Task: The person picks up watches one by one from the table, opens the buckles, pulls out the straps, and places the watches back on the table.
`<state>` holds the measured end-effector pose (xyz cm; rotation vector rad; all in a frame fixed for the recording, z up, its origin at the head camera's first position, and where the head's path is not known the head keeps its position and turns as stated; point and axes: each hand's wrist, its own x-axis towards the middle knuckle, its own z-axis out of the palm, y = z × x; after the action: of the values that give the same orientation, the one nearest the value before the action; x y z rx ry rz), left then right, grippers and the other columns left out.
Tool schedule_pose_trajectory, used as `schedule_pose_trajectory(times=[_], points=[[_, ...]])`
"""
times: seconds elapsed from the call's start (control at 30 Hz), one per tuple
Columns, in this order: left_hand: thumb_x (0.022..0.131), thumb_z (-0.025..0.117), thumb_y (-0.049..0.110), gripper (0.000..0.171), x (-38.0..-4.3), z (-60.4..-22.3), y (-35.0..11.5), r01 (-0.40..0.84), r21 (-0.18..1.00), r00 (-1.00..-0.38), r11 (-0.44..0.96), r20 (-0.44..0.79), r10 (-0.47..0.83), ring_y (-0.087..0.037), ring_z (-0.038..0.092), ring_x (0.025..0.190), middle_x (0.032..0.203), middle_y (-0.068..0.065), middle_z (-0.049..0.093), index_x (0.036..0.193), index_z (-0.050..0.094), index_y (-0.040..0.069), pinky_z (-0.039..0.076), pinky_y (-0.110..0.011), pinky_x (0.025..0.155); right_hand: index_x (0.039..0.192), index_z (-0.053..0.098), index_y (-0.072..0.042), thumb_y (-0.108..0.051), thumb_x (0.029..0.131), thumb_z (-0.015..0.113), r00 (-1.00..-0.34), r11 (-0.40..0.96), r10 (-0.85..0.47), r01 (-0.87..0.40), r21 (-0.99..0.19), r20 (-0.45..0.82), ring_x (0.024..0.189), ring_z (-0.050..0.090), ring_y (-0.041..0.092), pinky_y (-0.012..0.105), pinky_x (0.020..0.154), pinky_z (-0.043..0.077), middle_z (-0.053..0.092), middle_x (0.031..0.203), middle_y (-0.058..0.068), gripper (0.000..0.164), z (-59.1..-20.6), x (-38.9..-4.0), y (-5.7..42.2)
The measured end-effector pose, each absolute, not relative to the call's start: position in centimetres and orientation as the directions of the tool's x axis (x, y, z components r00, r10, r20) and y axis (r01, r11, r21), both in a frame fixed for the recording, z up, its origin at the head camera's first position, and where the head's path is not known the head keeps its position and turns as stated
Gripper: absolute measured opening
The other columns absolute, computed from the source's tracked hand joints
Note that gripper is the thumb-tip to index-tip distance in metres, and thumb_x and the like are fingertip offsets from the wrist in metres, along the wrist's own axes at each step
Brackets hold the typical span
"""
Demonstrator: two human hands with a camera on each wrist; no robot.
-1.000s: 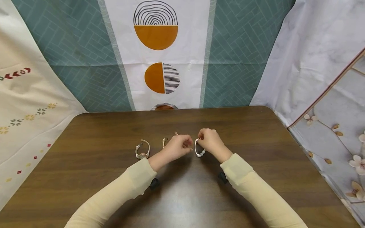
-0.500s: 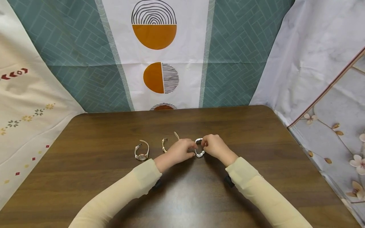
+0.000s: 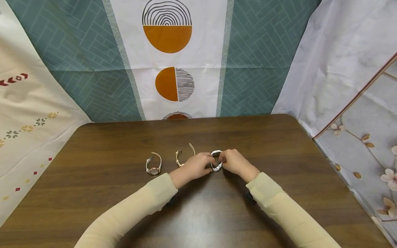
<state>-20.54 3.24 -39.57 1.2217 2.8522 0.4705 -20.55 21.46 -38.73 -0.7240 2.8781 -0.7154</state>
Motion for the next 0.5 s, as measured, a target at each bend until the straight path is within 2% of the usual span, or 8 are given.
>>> schedule_pose_trajectory(times=[0.23,0.5], points=[[0.079,0.073,0.005,0.008,-20.56,-39.69,3.35,0.722,0.271,-0.681,0.637,0.114,0.723,-0.014,0.058,0.081,0.089,-0.002,0.064,0.083,0.073,0.012,0.048,-0.022,0.071,0.080,0.069,-0.005,0.009,0.075,0.065,-0.882,0.780,-0.468,-0.440,-0.446,0.051,0.060,0.043,0.011,0.024,0.055,0.036,0.057,0.065,-0.001,0.015,-39.08,-20.37,21.40],[0.078,0.075,0.008,0.006,-20.64,-39.63,3.40,0.718,0.241,-0.688,0.653,0.110,0.717,-0.014,0.060,0.079,0.088,-0.002,0.062,0.079,0.071,0.012,0.048,-0.020,0.069,0.077,0.068,-0.005,0.005,0.075,0.072,-0.884,0.761,-0.461,-0.438,-0.478,0.077,0.066,0.057,0.011,0.028,0.060,0.048,0.068,0.072,0.003,0.010,-39.38,-20.33,21.56]])
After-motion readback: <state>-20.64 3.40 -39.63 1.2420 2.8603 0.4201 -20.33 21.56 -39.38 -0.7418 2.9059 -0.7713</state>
